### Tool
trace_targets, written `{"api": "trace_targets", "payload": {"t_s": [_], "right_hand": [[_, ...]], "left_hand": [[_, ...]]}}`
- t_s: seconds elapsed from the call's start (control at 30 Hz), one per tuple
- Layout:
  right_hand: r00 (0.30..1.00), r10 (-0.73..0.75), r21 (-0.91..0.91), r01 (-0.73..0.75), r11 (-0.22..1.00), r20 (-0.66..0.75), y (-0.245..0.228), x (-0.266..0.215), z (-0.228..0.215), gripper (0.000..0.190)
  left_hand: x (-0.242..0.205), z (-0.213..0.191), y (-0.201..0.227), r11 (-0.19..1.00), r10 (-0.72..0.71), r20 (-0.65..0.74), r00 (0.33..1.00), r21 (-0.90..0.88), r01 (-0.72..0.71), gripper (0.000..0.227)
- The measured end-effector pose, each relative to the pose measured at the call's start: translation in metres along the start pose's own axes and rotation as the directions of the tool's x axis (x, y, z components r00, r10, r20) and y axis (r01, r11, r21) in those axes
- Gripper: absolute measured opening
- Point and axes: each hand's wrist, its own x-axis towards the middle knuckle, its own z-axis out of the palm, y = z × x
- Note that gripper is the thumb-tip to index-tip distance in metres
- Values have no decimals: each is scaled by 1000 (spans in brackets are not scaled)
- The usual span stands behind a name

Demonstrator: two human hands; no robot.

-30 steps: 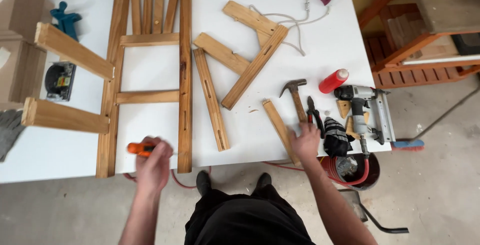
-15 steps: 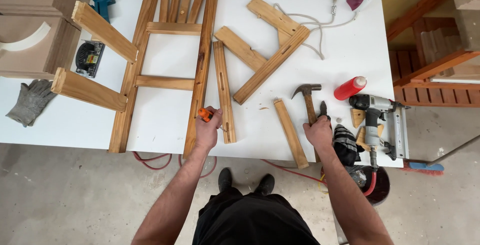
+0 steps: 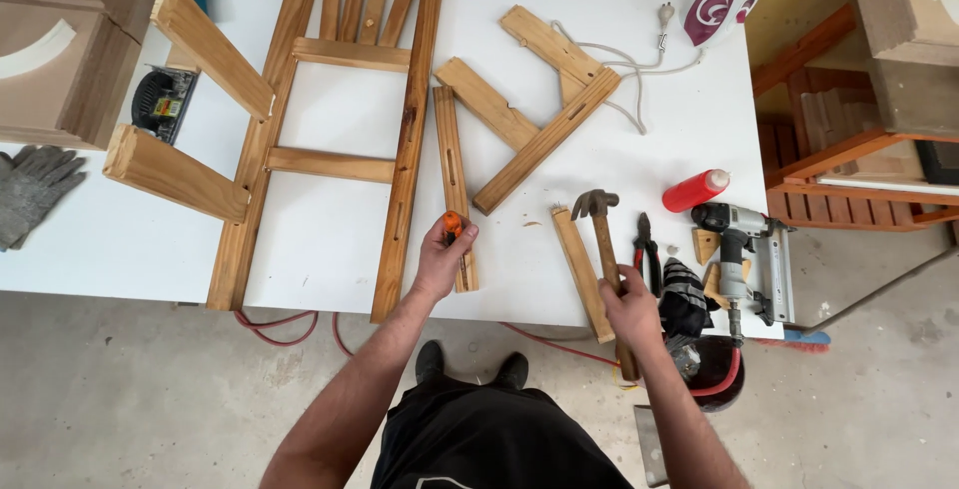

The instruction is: The person uses pliers to remove nails from a wooden chair leg and then uses a hammer to drive a screw into the wood. The task involves manipulating wooden chair parts on a white workbench.

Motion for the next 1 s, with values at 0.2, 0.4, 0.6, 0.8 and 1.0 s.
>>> {"api": "trace_targets", "payload": {"t_s": [0.2, 0.4, 0.6, 0.8, 1.0], "right_hand": [[999, -38, 155, 35, 987, 18, -23, -70, 20, 48], [998, 51, 87, -52, 995, 21, -8, -91, 52, 47], [998, 61, 157, -63, 986, 17, -4, -105, 64, 36], [992, 115, 150, -120, 981, 44, -13, -117, 64, 31], [995, 90, 142, -95, 985, 42, -11, -120, 70, 41]], "left_hand": [[-10, 1, 43, 985, 52, 133, 990, -171, -29, 32], [11, -13, 15, 953, 79, 142, 987, -300, -33, 27], [3, -12, 30, 997, 38, 136, 990, -79, -27, 32], [8, -14, 5, 984, 46, 181, 982, -176, -14, 32], [-1, -14, 7, 1000, -3, 196, 981, -8, 5, 28]]}}
